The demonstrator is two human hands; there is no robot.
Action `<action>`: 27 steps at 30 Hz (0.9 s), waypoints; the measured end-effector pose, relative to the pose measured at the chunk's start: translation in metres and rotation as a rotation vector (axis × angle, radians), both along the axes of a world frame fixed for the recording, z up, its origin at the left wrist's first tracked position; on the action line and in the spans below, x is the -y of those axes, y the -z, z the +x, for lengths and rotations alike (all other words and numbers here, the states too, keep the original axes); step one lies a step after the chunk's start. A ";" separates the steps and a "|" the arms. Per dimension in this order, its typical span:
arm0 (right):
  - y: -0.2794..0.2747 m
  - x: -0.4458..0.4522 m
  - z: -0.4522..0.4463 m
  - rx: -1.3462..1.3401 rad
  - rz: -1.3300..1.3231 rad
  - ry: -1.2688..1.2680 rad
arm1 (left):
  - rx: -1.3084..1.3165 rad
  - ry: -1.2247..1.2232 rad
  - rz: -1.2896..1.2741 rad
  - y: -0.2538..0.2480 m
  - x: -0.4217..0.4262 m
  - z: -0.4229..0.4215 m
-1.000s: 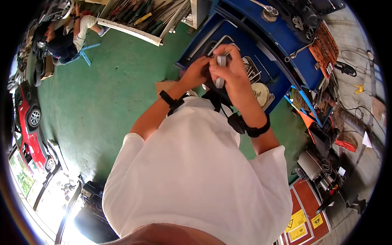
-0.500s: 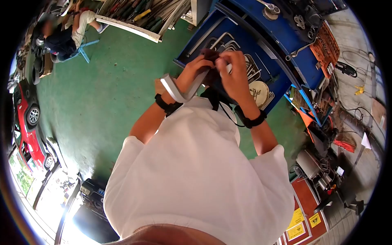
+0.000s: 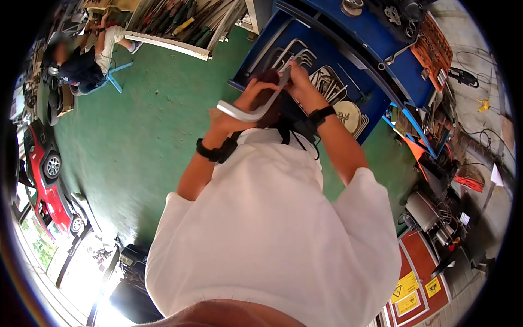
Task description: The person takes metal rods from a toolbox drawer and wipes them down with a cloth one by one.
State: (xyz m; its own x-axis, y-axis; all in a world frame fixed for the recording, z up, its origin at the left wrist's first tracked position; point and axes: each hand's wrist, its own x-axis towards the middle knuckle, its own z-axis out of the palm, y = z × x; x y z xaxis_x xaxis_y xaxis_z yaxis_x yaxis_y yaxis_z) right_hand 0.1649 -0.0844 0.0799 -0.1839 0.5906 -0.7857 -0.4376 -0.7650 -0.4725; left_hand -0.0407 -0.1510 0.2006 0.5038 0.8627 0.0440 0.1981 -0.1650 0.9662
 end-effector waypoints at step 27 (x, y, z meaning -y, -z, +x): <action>0.073 -0.094 -0.017 0.483 0.258 -0.094 | 1.172 -0.726 -1.064 0.125 -0.012 0.004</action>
State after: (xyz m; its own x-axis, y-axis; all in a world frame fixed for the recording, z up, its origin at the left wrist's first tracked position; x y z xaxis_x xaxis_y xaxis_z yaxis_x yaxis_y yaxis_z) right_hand 0.1481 0.0098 0.0068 0.1006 0.7732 -0.6261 -0.0599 -0.6235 -0.7796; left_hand -0.0370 -0.1393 0.0759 0.1531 0.7720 -0.6169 -0.8875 0.3820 0.2578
